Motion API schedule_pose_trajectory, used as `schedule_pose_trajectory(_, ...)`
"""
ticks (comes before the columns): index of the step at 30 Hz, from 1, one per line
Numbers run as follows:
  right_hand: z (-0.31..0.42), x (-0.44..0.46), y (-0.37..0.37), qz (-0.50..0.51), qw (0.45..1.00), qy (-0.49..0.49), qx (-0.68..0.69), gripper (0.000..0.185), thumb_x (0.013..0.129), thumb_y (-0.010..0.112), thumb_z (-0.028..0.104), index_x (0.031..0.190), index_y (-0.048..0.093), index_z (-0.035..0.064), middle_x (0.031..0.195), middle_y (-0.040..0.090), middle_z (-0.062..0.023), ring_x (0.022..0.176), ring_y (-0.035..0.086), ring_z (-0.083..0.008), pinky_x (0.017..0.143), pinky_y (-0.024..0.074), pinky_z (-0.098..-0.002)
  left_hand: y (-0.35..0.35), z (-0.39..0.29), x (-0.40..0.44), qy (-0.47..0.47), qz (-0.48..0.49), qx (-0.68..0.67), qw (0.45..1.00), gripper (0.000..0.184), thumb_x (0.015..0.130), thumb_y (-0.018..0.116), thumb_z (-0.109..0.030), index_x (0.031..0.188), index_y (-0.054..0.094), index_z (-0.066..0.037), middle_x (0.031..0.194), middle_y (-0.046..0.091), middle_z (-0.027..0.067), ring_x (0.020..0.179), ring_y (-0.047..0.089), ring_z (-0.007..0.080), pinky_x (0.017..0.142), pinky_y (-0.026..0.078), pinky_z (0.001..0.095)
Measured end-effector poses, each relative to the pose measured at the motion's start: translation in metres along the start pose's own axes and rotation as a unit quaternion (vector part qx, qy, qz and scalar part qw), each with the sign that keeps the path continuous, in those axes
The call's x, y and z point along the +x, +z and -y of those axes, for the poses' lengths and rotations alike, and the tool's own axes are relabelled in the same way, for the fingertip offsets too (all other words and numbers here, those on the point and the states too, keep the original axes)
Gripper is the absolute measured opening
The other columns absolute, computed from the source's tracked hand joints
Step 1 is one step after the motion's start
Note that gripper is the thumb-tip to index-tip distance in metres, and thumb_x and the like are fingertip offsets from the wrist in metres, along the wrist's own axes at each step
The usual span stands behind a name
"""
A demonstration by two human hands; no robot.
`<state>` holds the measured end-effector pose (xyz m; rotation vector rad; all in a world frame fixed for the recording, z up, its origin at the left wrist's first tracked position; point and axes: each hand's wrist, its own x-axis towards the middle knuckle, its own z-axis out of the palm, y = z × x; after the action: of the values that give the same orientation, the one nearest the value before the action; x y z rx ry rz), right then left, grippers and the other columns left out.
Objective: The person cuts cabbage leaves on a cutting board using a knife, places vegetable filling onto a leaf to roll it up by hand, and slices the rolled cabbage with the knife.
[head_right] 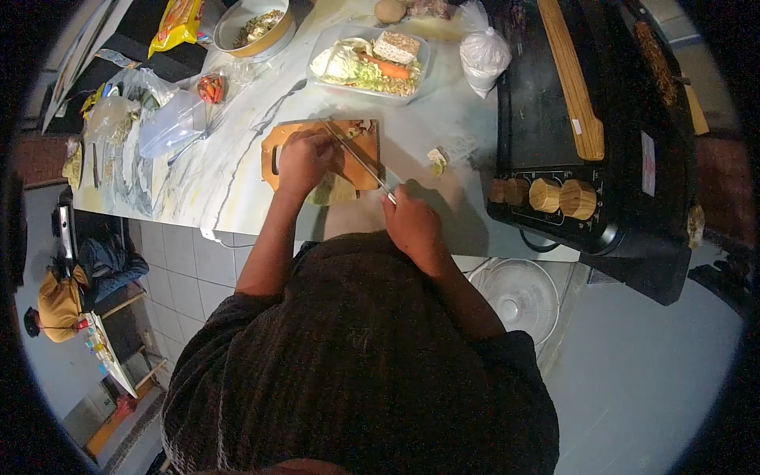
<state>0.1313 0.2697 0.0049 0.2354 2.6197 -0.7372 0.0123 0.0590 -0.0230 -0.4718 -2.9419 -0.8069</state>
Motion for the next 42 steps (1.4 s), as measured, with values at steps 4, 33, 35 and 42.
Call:
schedule_pose_trajectory(4, 0.001, 0.003, -0.001, 0.001, 1.0, -0.006, -0.002, 0.038, 0.101, 0.046, 0.041, 0.101, 0.054, 0.0046, 0.081, 0.067, -0.0264, 0.082, 0.064, -0.0498, 0.074, 0.049, -0.0601, 0.002, 0.0, -0.001, 0.003, -0.021, -0.013, 1.0, 0.017, 0.076, 0.072, -0.017, 0.091, 0.077, -0.012, 0.094, 0.07, 0.0113, 0.093, 0.064, 0.0334, 0.085, 0.051, 0.043)
schedule_pose_trajectory(33, -0.005, -0.003, -0.007, -0.006, 1.0, -0.026, 0.003, 0.038, 0.102, 0.046, 0.04, 0.099, 0.055, 0.003, 0.081, 0.066, -0.0276, 0.081, 0.064, -0.0491, 0.071, 0.0499, -0.0584, 0.006, 0.017, -0.003, 0.011, -0.039, -0.1, 0.994, 0.017, 0.078, 0.069, -0.015, 0.091, 0.077, -0.007, 0.091, 0.072, 0.0144, 0.087, 0.065, 0.0345, 0.083, 0.05, 0.0434)
schedule_pose_trajectory(35, -0.009, -0.001, -0.001, -0.039, 0.998, -0.057, 0.01, 0.036, 0.1, 0.05, 0.038, 0.095, 0.052, 0.0023, 0.073, 0.063, -0.0267, 0.075, 0.062, -0.0496, 0.067, 0.0481, -0.0586, 0.004, 0.012, -0.003, -0.006, -0.023, -0.06, 0.998, 0.016, 0.077, 0.069, -0.015, 0.089, 0.076, -0.007, 0.089, 0.071, 0.0137, 0.089, 0.064, 0.0341, 0.083, 0.05, 0.0439)
schedule_pose_trajectory(42, -0.006, 0.001, -0.008, -0.025, 0.998, -0.054, -0.008, 0.034, 0.1, 0.051, 0.036, 0.096, 0.052, 0.0019, 0.074, 0.064, -0.0254, 0.075, 0.062, -0.0483, 0.067, 0.0486, -0.0572, 0.011, 0.009, -0.005, -0.025, -0.023, -0.022, 0.999, 0.016, 0.076, 0.071, -0.018, 0.088, 0.076, -0.009, 0.089, 0.071, 0.0119, 0.092, 0.063, 0.0321, 0.084, 0.049, 0.0444)
